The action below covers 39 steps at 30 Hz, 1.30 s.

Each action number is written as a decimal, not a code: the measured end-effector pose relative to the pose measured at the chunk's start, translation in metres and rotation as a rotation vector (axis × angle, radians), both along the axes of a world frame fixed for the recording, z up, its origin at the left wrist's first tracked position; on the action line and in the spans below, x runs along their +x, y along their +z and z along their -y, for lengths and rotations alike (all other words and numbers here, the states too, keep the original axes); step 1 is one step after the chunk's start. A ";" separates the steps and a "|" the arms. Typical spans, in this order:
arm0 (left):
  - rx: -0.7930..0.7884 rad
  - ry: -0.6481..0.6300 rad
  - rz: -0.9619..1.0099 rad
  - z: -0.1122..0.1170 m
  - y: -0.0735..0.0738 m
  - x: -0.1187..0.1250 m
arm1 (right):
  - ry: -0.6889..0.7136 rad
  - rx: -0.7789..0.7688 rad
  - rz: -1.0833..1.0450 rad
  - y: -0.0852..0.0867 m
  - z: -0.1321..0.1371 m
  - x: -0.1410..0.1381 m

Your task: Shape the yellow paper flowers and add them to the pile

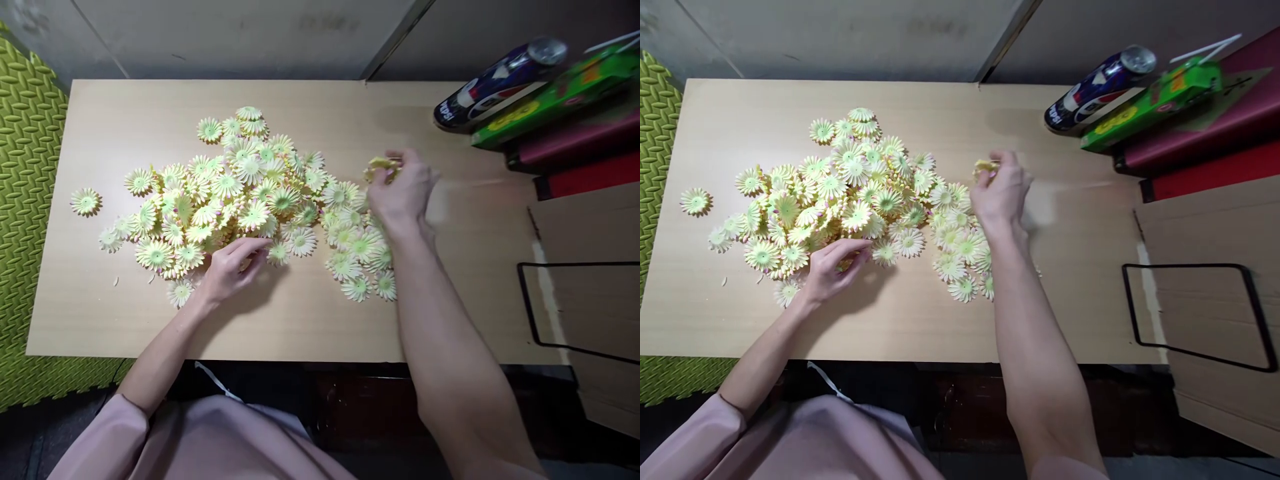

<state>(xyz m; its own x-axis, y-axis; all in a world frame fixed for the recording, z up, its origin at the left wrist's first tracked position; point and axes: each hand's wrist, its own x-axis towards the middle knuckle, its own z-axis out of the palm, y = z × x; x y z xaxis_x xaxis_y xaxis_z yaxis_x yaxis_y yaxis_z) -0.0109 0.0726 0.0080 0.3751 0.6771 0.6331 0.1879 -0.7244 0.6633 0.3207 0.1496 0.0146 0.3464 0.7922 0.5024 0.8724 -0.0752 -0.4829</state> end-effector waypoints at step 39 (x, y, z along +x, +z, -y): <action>-1.090 -0.409 0.313 0.006 0.021 0.004 | 0.177 0.124 -0.963 0.000 0.151 -0.166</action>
